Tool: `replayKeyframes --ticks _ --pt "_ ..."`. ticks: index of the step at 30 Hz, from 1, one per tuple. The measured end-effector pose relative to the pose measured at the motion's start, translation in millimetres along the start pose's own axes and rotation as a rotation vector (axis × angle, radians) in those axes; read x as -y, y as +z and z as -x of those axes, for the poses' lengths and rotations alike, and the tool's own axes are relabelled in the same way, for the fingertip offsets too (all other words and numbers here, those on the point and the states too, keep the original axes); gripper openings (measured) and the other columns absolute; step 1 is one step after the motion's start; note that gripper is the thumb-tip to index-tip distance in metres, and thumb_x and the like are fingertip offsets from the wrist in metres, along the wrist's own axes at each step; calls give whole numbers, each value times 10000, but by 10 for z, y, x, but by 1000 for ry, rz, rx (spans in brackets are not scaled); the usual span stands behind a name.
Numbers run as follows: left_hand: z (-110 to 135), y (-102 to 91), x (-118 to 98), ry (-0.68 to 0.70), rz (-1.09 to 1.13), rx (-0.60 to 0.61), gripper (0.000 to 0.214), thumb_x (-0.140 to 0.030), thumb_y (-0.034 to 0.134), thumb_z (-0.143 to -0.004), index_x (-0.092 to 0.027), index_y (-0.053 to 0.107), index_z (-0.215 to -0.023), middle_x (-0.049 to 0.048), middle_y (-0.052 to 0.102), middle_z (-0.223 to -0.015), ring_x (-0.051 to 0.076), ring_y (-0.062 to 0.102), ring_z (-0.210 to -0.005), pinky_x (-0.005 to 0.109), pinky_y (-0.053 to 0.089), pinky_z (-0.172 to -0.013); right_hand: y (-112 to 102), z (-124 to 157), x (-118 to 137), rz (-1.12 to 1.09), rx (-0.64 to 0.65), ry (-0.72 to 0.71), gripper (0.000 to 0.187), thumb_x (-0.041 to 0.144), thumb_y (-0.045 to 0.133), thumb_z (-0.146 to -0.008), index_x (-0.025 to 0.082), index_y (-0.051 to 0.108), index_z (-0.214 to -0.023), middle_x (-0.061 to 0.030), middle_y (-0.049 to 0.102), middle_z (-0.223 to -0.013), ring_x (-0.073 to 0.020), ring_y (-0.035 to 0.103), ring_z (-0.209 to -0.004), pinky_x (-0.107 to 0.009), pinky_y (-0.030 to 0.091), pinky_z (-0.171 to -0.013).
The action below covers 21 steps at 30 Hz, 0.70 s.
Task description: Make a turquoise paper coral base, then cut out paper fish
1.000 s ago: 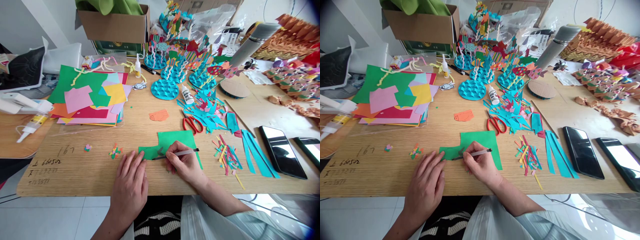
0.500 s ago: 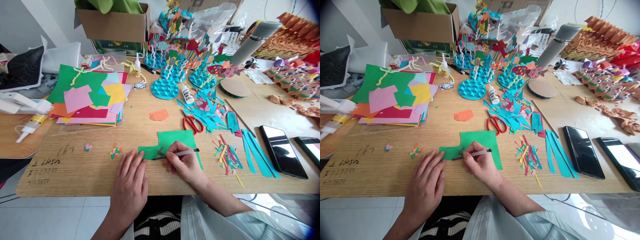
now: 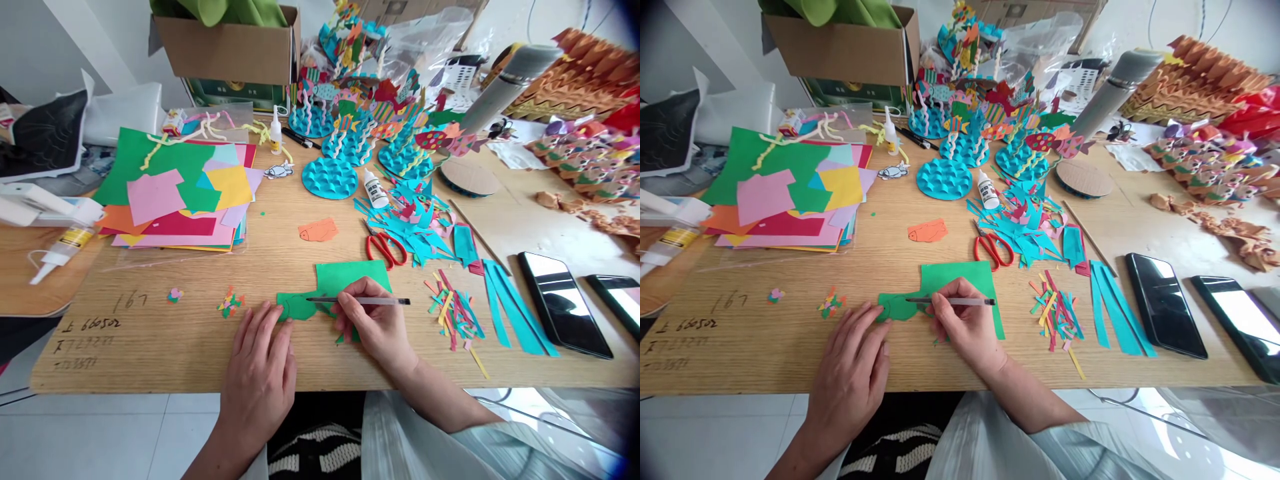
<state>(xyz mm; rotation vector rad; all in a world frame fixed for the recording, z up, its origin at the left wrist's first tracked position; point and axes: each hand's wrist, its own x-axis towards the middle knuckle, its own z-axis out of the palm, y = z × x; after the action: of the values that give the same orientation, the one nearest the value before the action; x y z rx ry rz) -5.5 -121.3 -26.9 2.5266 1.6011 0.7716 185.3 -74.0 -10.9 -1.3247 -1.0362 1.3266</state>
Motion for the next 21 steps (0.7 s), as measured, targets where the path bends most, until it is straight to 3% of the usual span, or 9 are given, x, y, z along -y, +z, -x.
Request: replayKeyframes --ticks 21 --pt "7 3 4 15 -2 -5 307 -63 511 -851 -111 600 -1141 166 610 -1264 324 503 -1281 551 415 -1085 30 -27 -34 77 49 34 372 531 678 -814 180 557 -788 -19 679 -608 -85 518 -362 -188 428 -324"
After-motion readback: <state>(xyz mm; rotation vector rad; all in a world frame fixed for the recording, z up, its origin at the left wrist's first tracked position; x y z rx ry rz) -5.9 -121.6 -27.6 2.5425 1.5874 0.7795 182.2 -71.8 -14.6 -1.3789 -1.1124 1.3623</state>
